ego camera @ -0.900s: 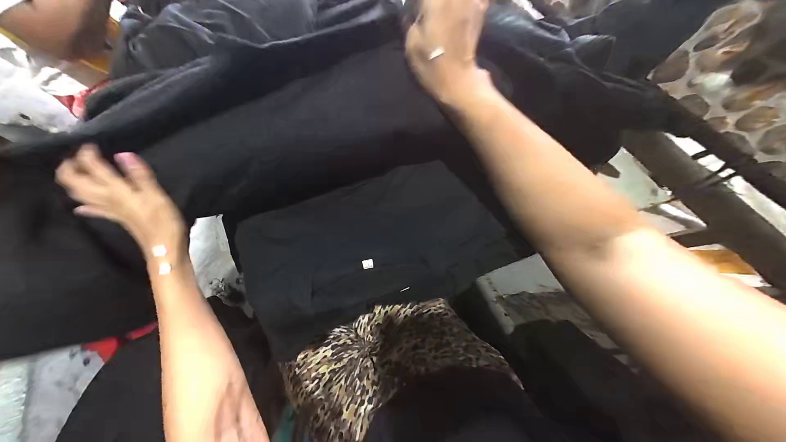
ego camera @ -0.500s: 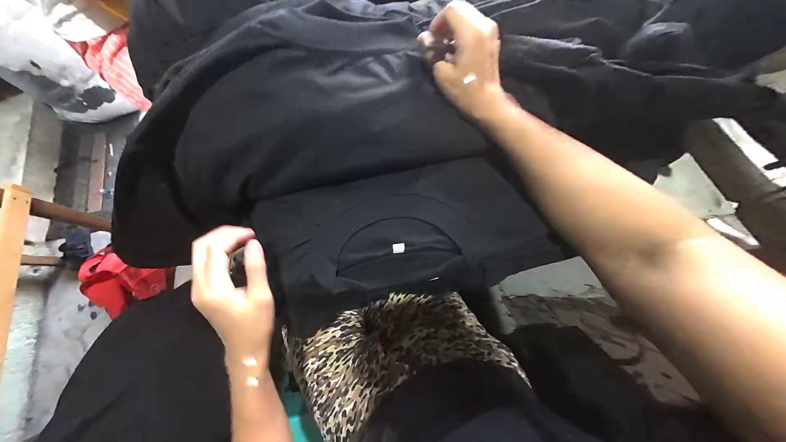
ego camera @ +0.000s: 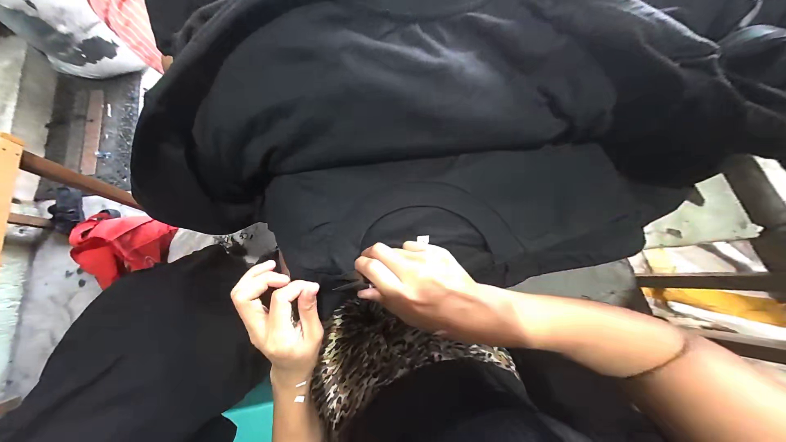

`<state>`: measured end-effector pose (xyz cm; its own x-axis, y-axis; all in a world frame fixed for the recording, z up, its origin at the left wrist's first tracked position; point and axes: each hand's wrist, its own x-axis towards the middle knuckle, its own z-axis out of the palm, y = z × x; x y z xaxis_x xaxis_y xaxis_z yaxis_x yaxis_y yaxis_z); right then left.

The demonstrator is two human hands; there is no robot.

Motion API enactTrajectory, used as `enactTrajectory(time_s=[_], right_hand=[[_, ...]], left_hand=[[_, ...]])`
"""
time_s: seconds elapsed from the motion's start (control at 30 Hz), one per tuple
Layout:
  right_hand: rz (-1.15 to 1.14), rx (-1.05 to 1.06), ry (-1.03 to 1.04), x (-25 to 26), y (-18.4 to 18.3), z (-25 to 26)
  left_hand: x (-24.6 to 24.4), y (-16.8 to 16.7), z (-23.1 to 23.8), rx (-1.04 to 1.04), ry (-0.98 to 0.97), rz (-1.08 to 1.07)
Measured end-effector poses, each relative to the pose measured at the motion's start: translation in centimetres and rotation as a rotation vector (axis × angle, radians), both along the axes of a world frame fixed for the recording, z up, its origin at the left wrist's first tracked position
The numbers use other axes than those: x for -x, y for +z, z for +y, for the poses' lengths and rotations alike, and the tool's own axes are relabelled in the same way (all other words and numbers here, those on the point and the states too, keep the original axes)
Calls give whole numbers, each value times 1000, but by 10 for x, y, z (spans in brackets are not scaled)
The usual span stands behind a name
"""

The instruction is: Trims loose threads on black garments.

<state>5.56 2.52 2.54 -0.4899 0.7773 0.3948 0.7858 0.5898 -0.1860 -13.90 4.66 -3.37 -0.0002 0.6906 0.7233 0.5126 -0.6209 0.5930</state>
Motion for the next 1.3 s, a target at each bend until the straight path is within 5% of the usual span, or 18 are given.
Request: enactTrajectory(time_s=[0.27,0.43,0.53,0.63,0.7,0.77,0.83,1.1,1.3], right_hand=[[-4,-51,-83,12,2,8],[483,198,-204,-15,14,7],[567,185,-240,-15,5,-1],[562,256,-273,-11,-6,-10],[622,247,-279,-9,-15,-10],[772,217,-246,-10,-24,-8],[912,261,-202,-15,-25,-8],[656,254,-96,-21,-10,-10],[626,509,-11,-42,8,-2]], left_hand=[[-5,9,-11,-49,-37,-67],[-46,33,-16,201,269,426],[-58,56,-14,392,300,631],[-52,59,-4,298,207,268],[-63,48,6,324,-54,-427],[-71,47,13,571,-381,-1141],[-69,41,16,683,-586,-1439],[-58,28,5,465,-660,-972],[-55,21,7,553,-694,-1094]])
